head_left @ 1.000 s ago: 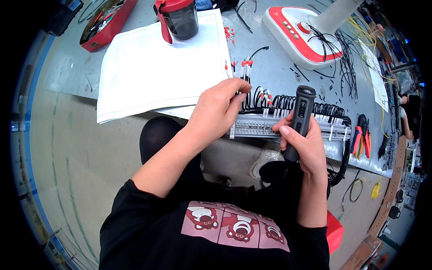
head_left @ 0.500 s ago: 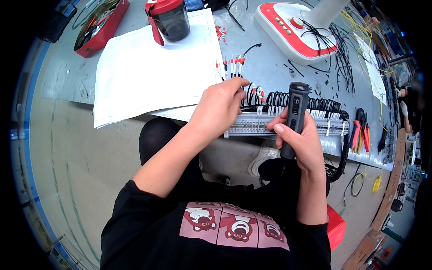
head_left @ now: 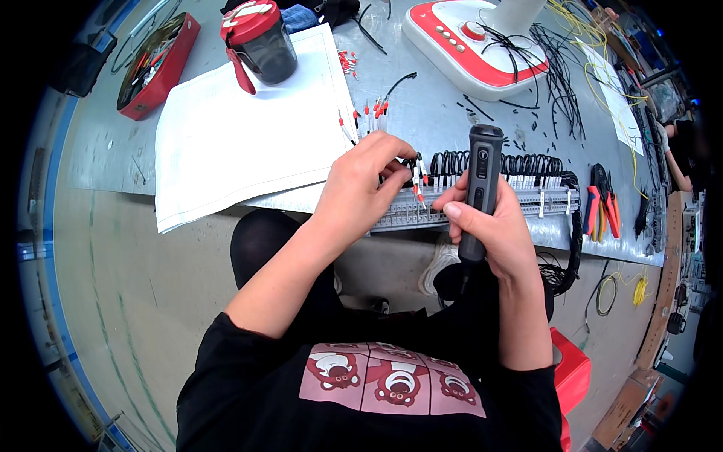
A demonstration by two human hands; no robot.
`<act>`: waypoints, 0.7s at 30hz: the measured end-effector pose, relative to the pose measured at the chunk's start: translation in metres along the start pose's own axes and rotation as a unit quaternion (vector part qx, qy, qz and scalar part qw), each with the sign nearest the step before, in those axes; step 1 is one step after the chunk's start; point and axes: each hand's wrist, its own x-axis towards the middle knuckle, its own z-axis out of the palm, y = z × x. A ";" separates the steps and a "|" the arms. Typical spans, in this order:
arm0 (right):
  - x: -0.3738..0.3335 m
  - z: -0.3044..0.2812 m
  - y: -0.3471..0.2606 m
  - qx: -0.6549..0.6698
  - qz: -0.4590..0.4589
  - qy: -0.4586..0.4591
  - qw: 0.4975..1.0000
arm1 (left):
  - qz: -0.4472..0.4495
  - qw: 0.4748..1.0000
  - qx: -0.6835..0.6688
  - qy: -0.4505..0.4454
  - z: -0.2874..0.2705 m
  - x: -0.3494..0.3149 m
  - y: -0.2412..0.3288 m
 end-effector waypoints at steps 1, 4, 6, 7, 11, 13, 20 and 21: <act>0.000 0.000 0.000 0.001 0.000 0.004 1.000 | -0.001 1.000 -0.002 0.000 0.000 -0.001 0.002; 0.002 0.003 -0.001 -0.001 -0.002 0.016 1.000 | 0.004 1.000 0.008 -0.002 0.001 -0.002 0.006; 0.003 0.006 -0.001 -0.010 -0.009 0.023 1.000 | 0.019 0.999 0.038 -0.007 0.001 -0.003 0.005; 0.004 0.007 -0.001 -0.010 -0.009 0.021 1.000 | 0.029 0.998 0.050 -0.004 0.001 -0.003 0.005; 0.006 0.008 -0.004 -0.014 -0.005 0.017 1.000 | 0.065 0.994 0.092 0.004 0.002 -0.006 0.005; 0.006 0.009 -0.004 -0.022 -0.003 0.014 1.000 | 0.077 0.991 0.108 0.004 0.003 -0.007 0.006; 0.007 0.010 -0.001 -0.040 -0.007 0.002 0.999 | 0.095 0.988 0.121 0.008 0.004 -0.008 0.005; 0.007 0.010 -0.002 -0.039 -0.008 0.000 0.999 | 0.095 0.988 0.121 0.008 0.004 -0.009 0.004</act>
